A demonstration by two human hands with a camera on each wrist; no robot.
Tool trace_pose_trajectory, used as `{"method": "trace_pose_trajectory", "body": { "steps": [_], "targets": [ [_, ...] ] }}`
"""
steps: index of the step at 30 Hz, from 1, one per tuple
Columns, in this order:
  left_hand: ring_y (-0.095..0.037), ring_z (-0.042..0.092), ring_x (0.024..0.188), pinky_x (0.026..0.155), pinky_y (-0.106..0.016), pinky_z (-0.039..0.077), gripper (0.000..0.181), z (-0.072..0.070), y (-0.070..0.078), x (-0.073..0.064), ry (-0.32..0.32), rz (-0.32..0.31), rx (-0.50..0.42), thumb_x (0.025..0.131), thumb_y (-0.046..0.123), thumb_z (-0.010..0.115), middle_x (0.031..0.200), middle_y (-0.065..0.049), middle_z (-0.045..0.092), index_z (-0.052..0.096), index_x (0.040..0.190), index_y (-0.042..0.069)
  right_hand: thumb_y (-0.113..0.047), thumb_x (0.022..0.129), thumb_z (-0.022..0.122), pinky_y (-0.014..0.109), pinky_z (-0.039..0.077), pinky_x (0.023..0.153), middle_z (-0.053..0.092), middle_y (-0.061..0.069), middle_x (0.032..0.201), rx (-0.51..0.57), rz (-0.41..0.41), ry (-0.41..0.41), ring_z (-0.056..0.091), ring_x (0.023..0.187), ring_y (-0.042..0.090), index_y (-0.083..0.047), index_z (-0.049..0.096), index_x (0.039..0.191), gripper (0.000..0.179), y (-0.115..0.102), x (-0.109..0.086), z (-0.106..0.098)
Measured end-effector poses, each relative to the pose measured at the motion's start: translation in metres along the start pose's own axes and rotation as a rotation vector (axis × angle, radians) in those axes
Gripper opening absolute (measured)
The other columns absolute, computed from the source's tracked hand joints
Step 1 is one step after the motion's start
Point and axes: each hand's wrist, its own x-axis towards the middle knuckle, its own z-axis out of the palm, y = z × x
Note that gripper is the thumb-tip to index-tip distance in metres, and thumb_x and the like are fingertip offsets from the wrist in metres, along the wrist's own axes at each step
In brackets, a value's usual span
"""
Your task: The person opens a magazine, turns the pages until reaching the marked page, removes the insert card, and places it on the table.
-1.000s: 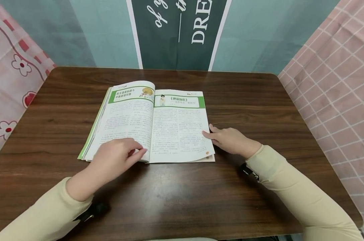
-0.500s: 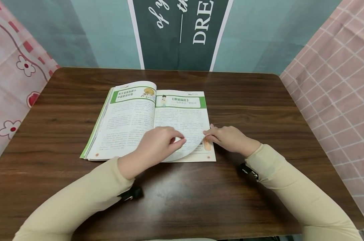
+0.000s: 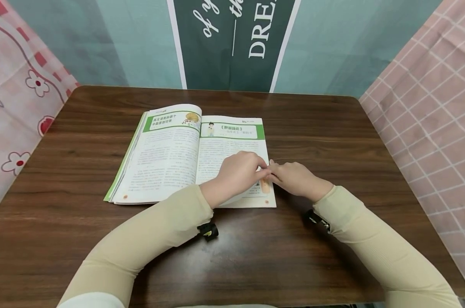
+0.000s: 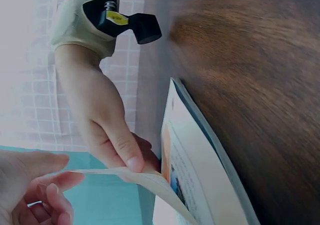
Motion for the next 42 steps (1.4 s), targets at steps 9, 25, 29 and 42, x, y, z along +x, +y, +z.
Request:
{"method": "trace_pose_trajectory", "body": {
  "steps": [9,25,29,42],
  "targets": [
    [-0.009,0.057,0.071,0.052,-0.028,0.043,0.018,0.003,-0.006,0.000,-0.042,-0.034,0.041,0.091,0.031,0.060,0.090,0.006,0.069,0.075,0.091,0.021,-0.029,0.096,0.050,0.047,0.049,0.065,0.053,0.031,0.121,0.026,-0.006,-0.018,0.062,0.065,0.027,-0.009,0.062,0.120,0.033,-0.001,0.001,0.000],
    [-0.008,0.057,0.068,0.055,-0.027,0.043,0.017,-0.013,-0.017,-0.005,-0.021,-0.073,0.018,0.091,0.026,0.060,0.086,0.007,0.069,0.075,0.090,0.019,-0.049,0.089,0.056,0.036,0.043,0.056,0.053,0.003,0.057,0.104,0.114,-0.153,0.053,0.052,0.017,0.004,0.001,0.147,0.096,0.005,0.000,-0.004],
    [-0.008,0.056,0.065,0.053,-0.027,0.042,0.017,-0.018,-0.023,-0.011,0.013,-0.081,0.020,0.090,0.027,0.062,0.083,0.006,0.069,0.076,0.090,0.017,-0.052,0.087,0.056,0.040,0.048,0.070,0.061,0.023,0.112,0.121,0.120,-0.164,0.064,0.077,0.025,0.006,-0.001,0.146,0.100,0.008,0.000,-0.003],
    [-0.014,0.055,0.064,0.061,-0.031,0.042,0.015,-0.061,-0.068,-0.066,0.322,-0.118,-0.149,0.085,0.019,0.069,0.078,-0.003,0.069,0.075,0.086,0.006,-0.054,0.081,0.063,0.029,0.032,0.047,0.051,0.027,0.126,0.067,0.040,-0.142,0.032,0.037,0.011,0.000,0.029,0.144,0.090,0.008,-0.008,-0.001]
  ]
}}
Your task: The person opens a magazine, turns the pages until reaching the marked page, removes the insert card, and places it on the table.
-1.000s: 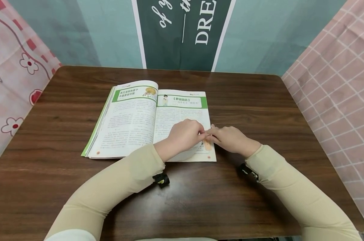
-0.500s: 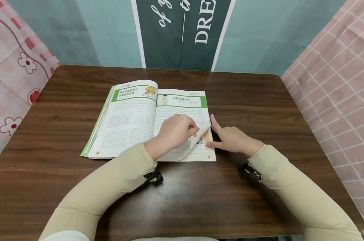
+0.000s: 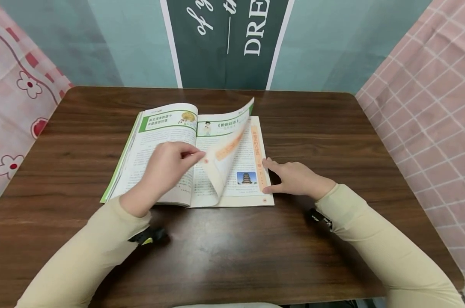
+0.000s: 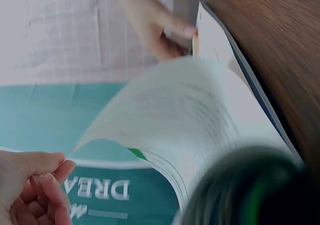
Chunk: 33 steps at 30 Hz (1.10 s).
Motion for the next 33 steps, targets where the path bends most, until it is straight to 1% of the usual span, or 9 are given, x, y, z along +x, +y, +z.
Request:
{"method": "trace_pose_trajectory", "body": {
  "steps": [1,2,7,10,15,20,26,30,33],
  "targets": [
    [-0.014,0.055,0.063,0.060,-0.031,0.042,0.014,-0.004,-0.004,-0.004,0.019,-0.013,-0.003,0.085,0.018,0.069,0.076,-0.003,0.069,0.075,0.086,0.006,-0.054,0.080,0.064,0.029,0.034,0.048,0.041,0.027,0.136,-0.002,-0.001,-0.005,0.034,0.037,0.012,-0.001,0.031,0.144,0.089,0.000,-0.001,0.000],
    [-0.014,0.054,0.063,0.060,-0.031,0.041,0.014,-0.008,-0.008,-0.007,0.032,-0.025,0.001,0.085,0.018,0.069,0.075,-0.003,0.069,0.075,0.085,0.005,-0.055,0.080,0.064,0.030,0.035,0.049,0.038,0.027,0.138,-0.001,0.003,-0.016,0.036,0.038,0.013,-0.002,0.031,0.144,0.090,0.001,-0.001,-0.001],
    [-0.016,0.052,0.061,0.058,-0.031,0.039,0.015,-0.022,-0.018,-0.021,0.071,-0.050,0.039,0.085,0.018,0.068,0.075,-0.005,0.068,0.075,0.085,0.004,-0.058,0.078,0.063,0.036,0.045,0.061,0.036,0.028,0.139,-0.019,0.007,-0.040,0.055,0.052,0.019,-0.002,0.032,0.144,0.092,0.002,-0.004,-0.001],
    [-0.016,0.051,0.060,0.056,-0.030,0.038,0.016,-0.029,-0.021,-0.027,0.104,-0.046,0.061,0.085,0.018,0.069,0.074,-0.006,0.068,0.075,0.084,0.004,-0.059,0.077,0.064,0.040,0.048,0.068,0.036,0.029,0.138,-0.025,0.004,-0.028,0.064,0.071,0.027,-0.002,0.033,0.143,0.093,0.002,-0.005,-0.001],
    [-0.017,0.047,0.056,0.051,-0.026,0.034,0.016,-0.041,-0.028,-0.038,0.139,-0.054,0.116,0.084,0.018,0.070,0.068,-0.005,0.065,0.074,0.083,0.003,-0.063,0.074,0.064,0.043,0.048,0.075,0.034,0.030,0.139,-0.012,0.001,-0.041,0.062,0.095,0.035,-0.004,0.033,0.144,0.096,0.001,-0.005,0.000],
    [-0.016,0.043,0.053,0.048,-0.024,0.031,0.017,-0.053,-0.040,-0.052,0.163,-0.081,0.157,0.083,0.019,0.071,0.063,-0.003,0.059,0.073,0.082,0.002,-0.068,0.071,0.062,0.044,0.047,0.078,0.034,0.029,0.140,-0.028,-0.001,-0.044,0.060,0.100,0.037,-0.005,0.033,0.144,0.101,0.001,-0.004,0.001],
    [-0.013,0.039,0.049,0.046,-0.023,0.028,0.015,-0.063,-0.053,-0.067,0.234,-0.067,0.241,0.081,0.016,0.073,0.058,-0.002,0.054,0.072,0.080,0.002,-0.068,0.070,0.064,0.045,0.047,0.079,0.031,0.028,0.142,-0.055,-0.007,-0.041,0.058,0.104,0.037,-0.006,0.033,0.144,0.102,0.000,-0.003,0.000],
    [-0.015,0.040,0.050,0.048,-0.023,0.028,0.013,-0.068,-0.058,-0.076,0.256,-0.087,0.285,0.080,0.016,0.073,0.059,-0.002,0.054,0.072,0.080,0.003,-0.066,0.070,0.066,0.044,0.047,0.080,0.030,0.028,0.142,-0.056,-0.011,-0.047,0.056,0.107,0.037,-0.006,0.033,0.144,0.102,-0.003,-0.003,0.000],
    [-0.015,0.041,0.051,0.048,-0.024,0.028,0.014,-0.072,-0.063,-0.081,0.262,-0.109,0.299,0.080,0.017,0.073,0.062,-0.004,0.058,0.072,0.079,0.003,-0.066,0.070,0.066,0.044,0.047,0.079,0.029,0.027,0.143,-0.058,-0.009,-0.055,0.057,0.106,0.037,-0.005,0.032,0.145,0.102,-0.005,-0.003,-0.001]
  ]
}}
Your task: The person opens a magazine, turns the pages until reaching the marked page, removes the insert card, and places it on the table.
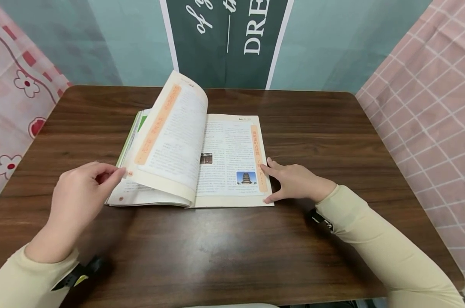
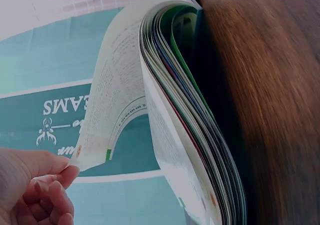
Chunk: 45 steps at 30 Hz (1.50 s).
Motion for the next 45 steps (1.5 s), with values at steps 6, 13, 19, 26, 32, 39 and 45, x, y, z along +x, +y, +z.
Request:
{"method": "trace_pose_trajectory", "body": {
  "steps": [6,13,19,26,32,39,45],
  "targets": [
    [-0.018,0.045,0.050,0.044,-0.032,0.031,0.015,-0.002,-0.009,-0.005,-0.001,0.000,0.054,0.080,0.018,0.072,0.064,-0.007,0.061,0.072,0.079,0.003,-0.067,0.069,0.066,0.044,0.047,0.078,0.028,0.027,0.144,-0.017,0.020,-0.009,0.057,0.105,0.038,-0.005,0.030,0.145,0.105,-0.002,0.000,-0.001],
    [-0.019,0.047,0.049,0.039,-0.033,0.028,0.017,-0.007,-0.016,-0.009,-0.134,-0.059,0.125,0.083,0.021,0.070,0.064,-0.006,0.061,0.071,0.084,0.004,-0.069,0.068,0.065,0.044,0.048,0.078,0.027,0.027,0.144,-0.020,0.010,-0.011,0.058,0.104,0.038,-0.004,0.030,0.145,0.107,-0.003,0.000,0.001],
    [-0.017,0.042,0.049,0.039,-0.034,0.028,0.020,-0.008,-0.024,-0.011,-0.317,-0.123,0.174,0.088,0.028,0.064,0.054,0.004,0.048,0.070,0.085,0.008,-0.069,0.068,0.065,0.045,0.047,0.079,0.026,0.027,0.145,-0.027,0.022,-0.023,0.057,0.105,0.038,-0.004,0.029,0.145,0.107,-0.004,0.002,-0.001],
    [-0.019,0.043,0.051,0.040,-0.035,0.029,0.024,-0.004,-0.035,-0.013,-0.480,-0.159,0.209,0.090,0.031,0.060,0.057,0.001,0.049,0.068,0.086,0.009,-0.069,0.069,0.064,0.045,0.047,0.081,0.026,0.027,0.145,-0.025,0.034,-0.053,0.057,0.106,0.038,-0.005,0.029,0.145,0.105,-0.004,0.002,0.000],
    [-0.022,0.047,0.054,0.042,-0.040,0.033,0.026,-0.001,-0.040,-0.008,-0.559,-0.161,0.218,0.089,0.032,0.060,0.061,-0.005,0.053,0.068,0.086,0.007,-0.068,0.069,0.064,0.044,0.048,0.078,0.029,0.028,0.143,-0.029,0.027,-0.024,0.058,0.103,0.038,-0.004,0.032,0.144,0.104,-0.003,0.003,0.000],
    [-0.022,0.046,0.056,0.043,-0.040,0.033,0.026,0.003,-0.044,-0.004,-0.644,-0.177,0.231,0.089,0.035,0.059,0.062,-0.006,0.052,0.067,0.079,0.012,-0.065,0.071,0.066,0.045,0.049,0.075,0.035,0.029,0.139,-0.022,0.019,0.015,0.062,0.095,0.038,-0.004,0.038,0.142,0.097,-0.003,0.003,0.000],
    [-0.024,0.053,0.058,0.042,-0.040,0.035,0.027,0.003,-0.044,0.000,-0.637,-0.186,0.252,0.088,0.034,0.059,0.075,-0.015,0.063,0.070,0.089,0.010,-0.061,0.073,0.067,0.046,0.049,0.076,0.037,0.030,0.137,-0.008,0.033,0.037,0.060,0.098,0.039,-0.004,0.041,0.140,0.092,-0.007,0.004,-0.001]
  ]
}}
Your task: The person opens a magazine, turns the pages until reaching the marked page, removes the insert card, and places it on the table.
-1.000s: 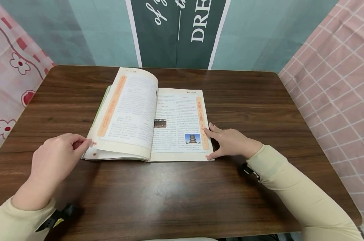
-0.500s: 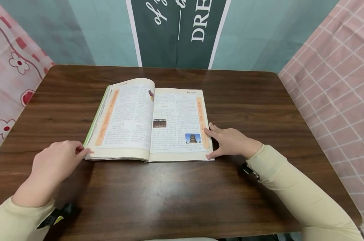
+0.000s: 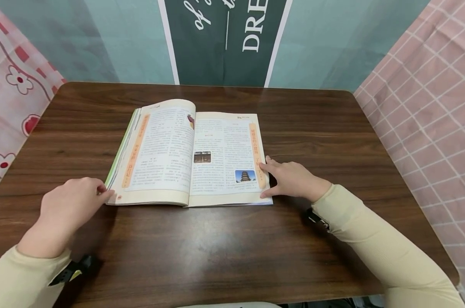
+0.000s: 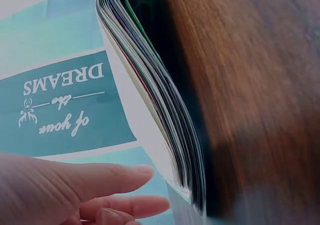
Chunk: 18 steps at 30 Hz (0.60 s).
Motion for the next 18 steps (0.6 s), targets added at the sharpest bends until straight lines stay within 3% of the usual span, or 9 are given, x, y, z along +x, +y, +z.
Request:
{"method": "trace_pose_trajectory", "body": {
  "steps": [4,8,15,18],
  "targets": [
    [-0.028,0.056,0.059,0.041,-0.041,0.036,0.032,-0.001,0.004,0.001,0.031,0.007,0.006,0.088,0.036,0.058,0.082,-0.023,0.064,0.070,0.096,0.007,-0.060,0.074,0.066,0.045,0.049,0.077,0.040,0.029,0.135,-0.009,0.007,0.025,0.061,0.098,0.038,-0.003,0.044,0.138,0.089,-0.002,0.002,0.000],
    [-0.029,0.056,0.058,0.041,-0.043,0.036,0.033,-0.002,0.010,0.001,0.059,0.020,0.006,0.088,0.037,0.056,0.081,-0.024,0.063,0.070,0.097,0.008,-0.056,0.076,0.067,0.043,0.050,0.069,0.047,0.029,0.130,-0.021,0.005,0.091,0.064,0.087,0.037,-0.002,0.050,0.133,0.081,-0.004,0.004,0.001],
    [-0.023,0.051,0.054,0.040,-0.040,0.035,0.030,-0.004,0.018,0.001,0.085,0.051,0.004,0.089,0.035,0.054,0.073,-0.016,0.062,0.069,0.095,0.009,-0.029,0.083,0.070,0.034,0.045,0.047,0.060,0.025,0.114,-0.049,-0.010,0.244,0.058,0.054,0.021,-0.003,0.063,0.115,0.042,-0.005,0.008,0.006],
    [-0.023,0.052,0.054,0.040,-0.040,0.035,0.029,-0.005,0.021,0.001,0.095,0.072,0.010,0.089,0.033,0.055,0.074,-0.015,0.064,0.070,0.094,0.009,-0.017,0.089,0.064,0.032,0.041,0.043,0.066,0.020,0.096,-0.071,0.002,0.270,0.052,0.048,0.017,-0.005,0.064,0.112,0.026,-0.004,0.010,0.007]
  ]
}}
